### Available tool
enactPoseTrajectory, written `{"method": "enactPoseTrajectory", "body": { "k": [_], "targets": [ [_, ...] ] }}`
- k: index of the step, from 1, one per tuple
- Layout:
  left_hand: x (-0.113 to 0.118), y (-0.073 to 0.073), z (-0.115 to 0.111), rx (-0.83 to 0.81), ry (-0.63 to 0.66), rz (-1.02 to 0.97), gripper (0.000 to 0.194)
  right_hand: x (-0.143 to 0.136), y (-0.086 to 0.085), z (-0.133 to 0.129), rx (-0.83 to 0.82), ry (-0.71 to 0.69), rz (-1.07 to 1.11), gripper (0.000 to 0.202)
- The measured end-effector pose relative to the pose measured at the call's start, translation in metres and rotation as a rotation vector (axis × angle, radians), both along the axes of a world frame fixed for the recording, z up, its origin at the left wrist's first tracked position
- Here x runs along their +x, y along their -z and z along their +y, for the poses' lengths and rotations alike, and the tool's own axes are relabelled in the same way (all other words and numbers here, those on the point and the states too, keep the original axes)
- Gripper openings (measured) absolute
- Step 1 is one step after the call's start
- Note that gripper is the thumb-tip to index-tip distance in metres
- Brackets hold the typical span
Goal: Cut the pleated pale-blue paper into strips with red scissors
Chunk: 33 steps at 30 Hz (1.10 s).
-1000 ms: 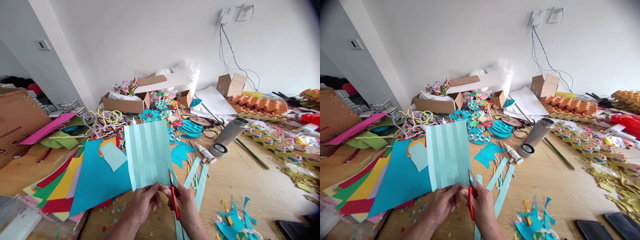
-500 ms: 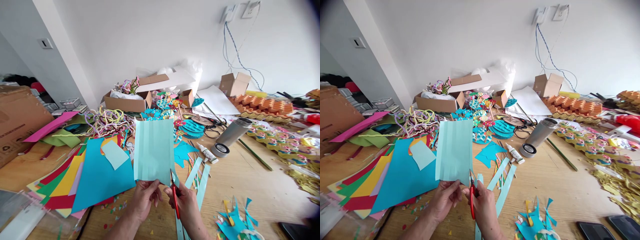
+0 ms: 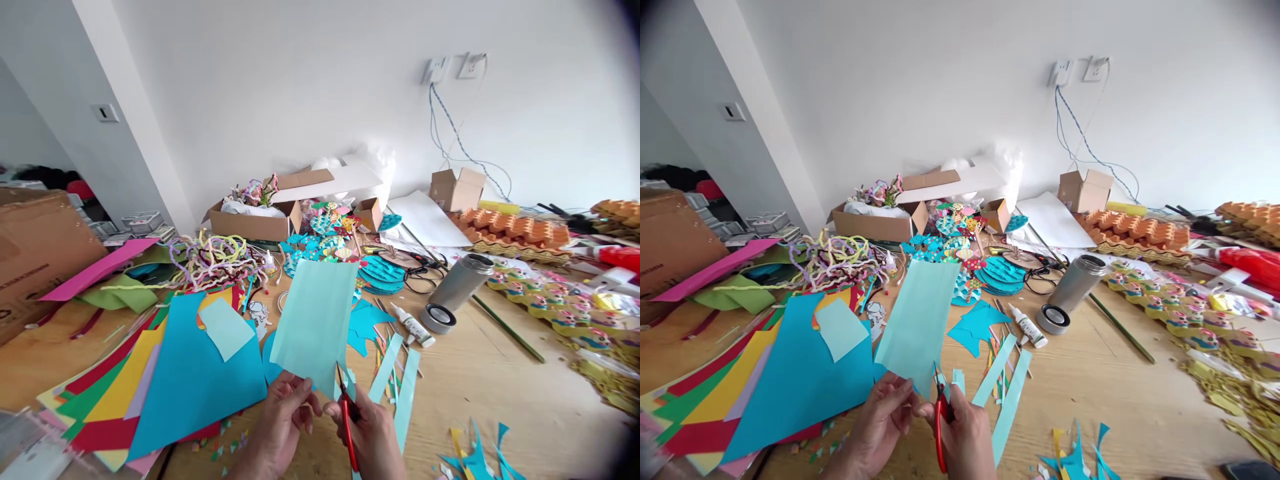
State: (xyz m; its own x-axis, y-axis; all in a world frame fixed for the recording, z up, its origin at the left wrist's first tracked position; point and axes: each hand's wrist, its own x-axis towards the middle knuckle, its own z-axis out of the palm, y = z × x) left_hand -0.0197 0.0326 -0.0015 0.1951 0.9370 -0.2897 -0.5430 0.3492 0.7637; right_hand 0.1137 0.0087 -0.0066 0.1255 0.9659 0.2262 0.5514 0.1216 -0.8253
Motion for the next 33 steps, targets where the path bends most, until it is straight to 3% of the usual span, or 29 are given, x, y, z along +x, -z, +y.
{"method": "enactPoseTrajectory", "body": {
  "k": [6,12,16,20,28,33],
  "targets": [
    [-0.001,0.004,0.002,-0.050,-0.011,-0.075,0.019,0.002,0.013,0.002,-0.018,-0.041,0.000,0.043],
    [-0.004,-0.003,0.002,-0.068,0.007,-0.167,0.013,0.003,0.025,0.003,0.015,-0.049,-0.060,0.041],
    [-0.007,-0.007,0.001,-0.033,0.025,-0.167,0.009,0.005,0.021,0.002,0.047,-0.086,-0.117,0.038],
    [-0.008,-0.009,0.003,-0.120,-0.064,-0.173,0.019,0.006,0.010,0.002,0.029,-0.174,-0.178,0.032],
    [-0.009,-0.008,0.004,-0.096,-0.134,-0.038,0.018,0.001,0.001,0.004,-0.270,-0.172,0.195,0.034],
    [-0.008,-0.007,0.004,-0.061,-0.178,0.072,0.024,-0.003,-0.002,0.006,-0.367,-0.246,0.424,0.035]
  ]
}}
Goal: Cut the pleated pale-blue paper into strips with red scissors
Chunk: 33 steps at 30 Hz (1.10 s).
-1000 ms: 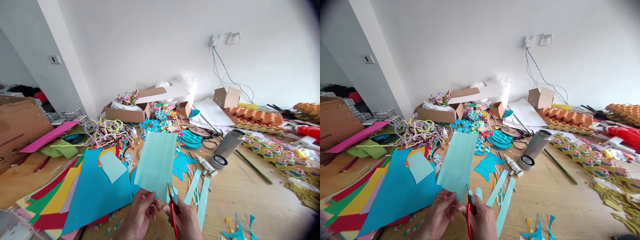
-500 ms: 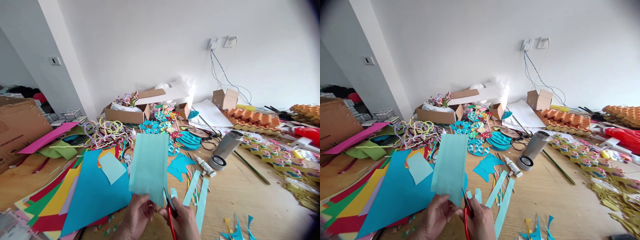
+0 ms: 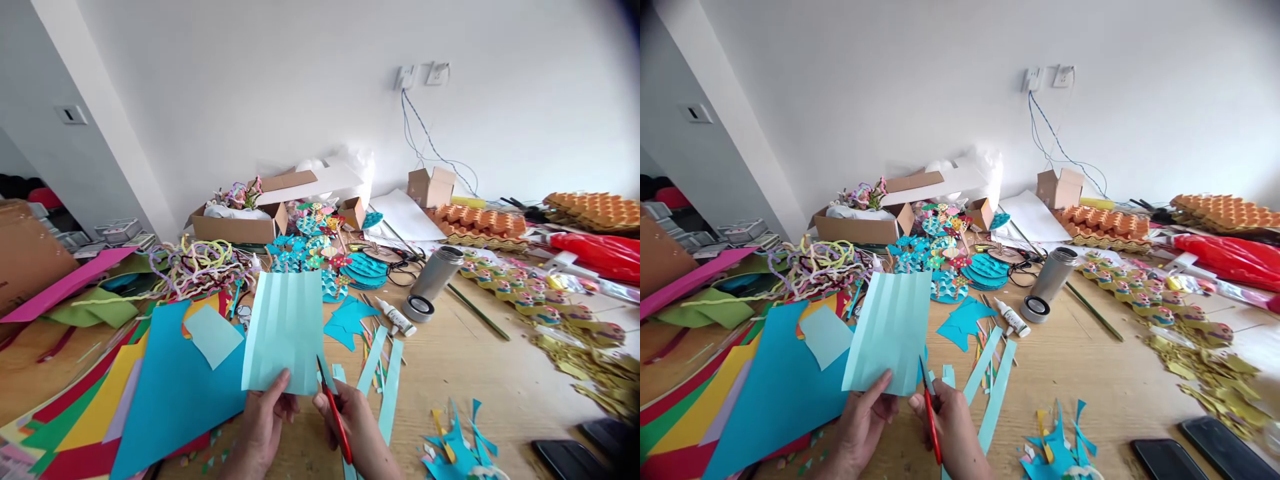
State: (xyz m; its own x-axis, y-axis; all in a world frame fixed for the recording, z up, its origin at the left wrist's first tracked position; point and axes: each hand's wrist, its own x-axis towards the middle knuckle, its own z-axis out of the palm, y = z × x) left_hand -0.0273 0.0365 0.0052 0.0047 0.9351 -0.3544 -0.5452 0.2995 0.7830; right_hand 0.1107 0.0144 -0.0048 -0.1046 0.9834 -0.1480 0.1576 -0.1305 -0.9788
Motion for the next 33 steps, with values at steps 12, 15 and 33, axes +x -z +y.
{"method": "enactPoseTrajectory", "body": {
  "k": [12,15,33],
  "targets": [
    [-0.001,-0.008,-0.007,0.106,-0.009,0.565,0.026,0.001,0.001,0.002,-0.121,-0.001,0.073,0.038],
    [0.002,-0.013,-0.011,0.089,-0.072,0.704,0.030,0.002,-0.003,0.002,-0.124,-0.019,0.088,0.037],
    [0.006,-0.014,-0.014,0.129,-0.133,0.705,0.025,0.001,-0.011,-0.001,-0.099,-0.021,0.077,0.040]
  ]
}}
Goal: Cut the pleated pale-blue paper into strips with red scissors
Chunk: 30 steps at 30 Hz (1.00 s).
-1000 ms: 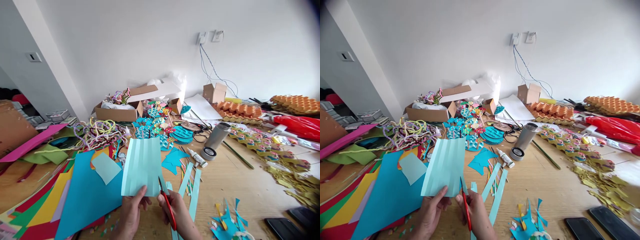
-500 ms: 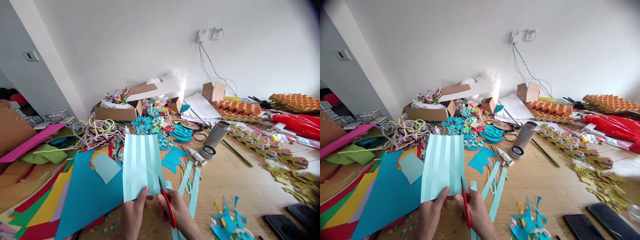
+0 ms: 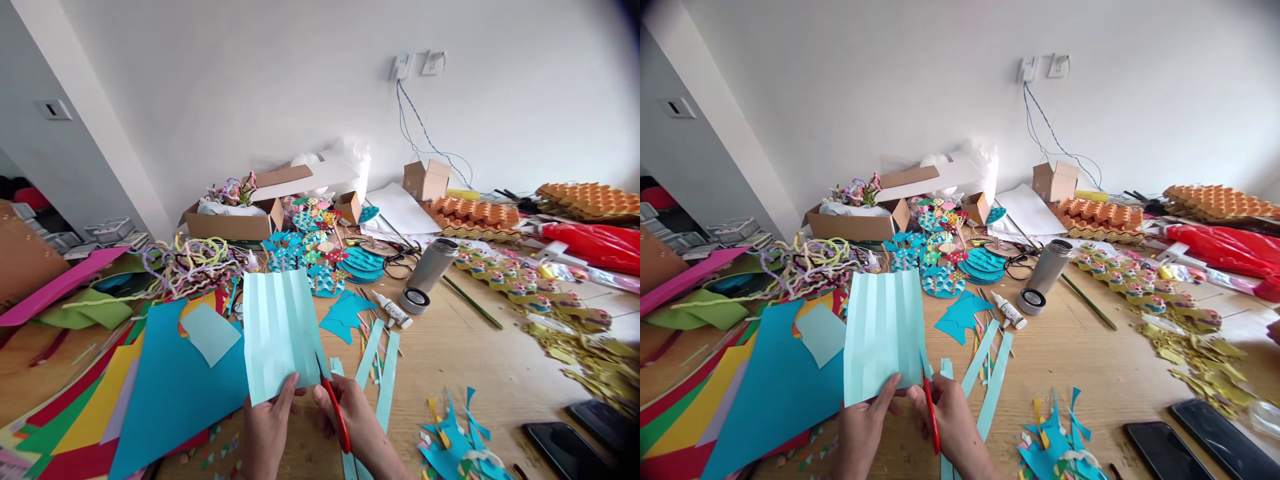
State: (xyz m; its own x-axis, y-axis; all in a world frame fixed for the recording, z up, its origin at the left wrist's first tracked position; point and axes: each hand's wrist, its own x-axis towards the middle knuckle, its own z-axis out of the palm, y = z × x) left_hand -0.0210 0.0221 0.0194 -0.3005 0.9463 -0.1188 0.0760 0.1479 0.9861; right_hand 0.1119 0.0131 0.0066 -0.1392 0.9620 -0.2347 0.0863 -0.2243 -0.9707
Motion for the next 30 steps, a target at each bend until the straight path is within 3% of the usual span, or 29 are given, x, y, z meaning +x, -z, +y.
{"method": "enactPoseTrajectory", "body": {
  "k": [3,7,11,16,20,27,30],
  "targets": [
    [-0.002,0.001,0.001,-0.010,-0.019,-0.042,0.023,-0.001,0.000,-0.001,0.007,-0.005,-0.021,0.041],
    [-0.006,0.000,0.003,-0.043,0.051,-0.057,0.021,-0.001,-0.001,-0.001,0.034,-0.022,-0.086,0.044],
    [-0.009,0.004,0.004,-0.076,0.081,-0.068,0.021,0.000,-0.002,-0.002,0.136,0.007,-0.296,0.042],
    [-0.008,0.011,0.005,-0.204,0.031,-0.164,0.025,0.000,0.006,-0.001,0.233,0.051,-0.544,0.042],
    [-0.004,0.010,0.005,-0.132,-0.026,-0.276,0.029,-0.001,0.008,-0.001,0.251,0.053,-0.632,0.040],
    [-0.006,0.006,0.002,-0.219,0.035,-0.120,0.029,-0.003,-0.004,-0.002,0.220,0.066,-0.747,0.039],
    [-0.005,0.004,-0.001,-0.182,0.013,-0.101,0.025,-0.002,-0.005,-0.002,0.209,0.092,-0.771,0.038]
  ]
}}
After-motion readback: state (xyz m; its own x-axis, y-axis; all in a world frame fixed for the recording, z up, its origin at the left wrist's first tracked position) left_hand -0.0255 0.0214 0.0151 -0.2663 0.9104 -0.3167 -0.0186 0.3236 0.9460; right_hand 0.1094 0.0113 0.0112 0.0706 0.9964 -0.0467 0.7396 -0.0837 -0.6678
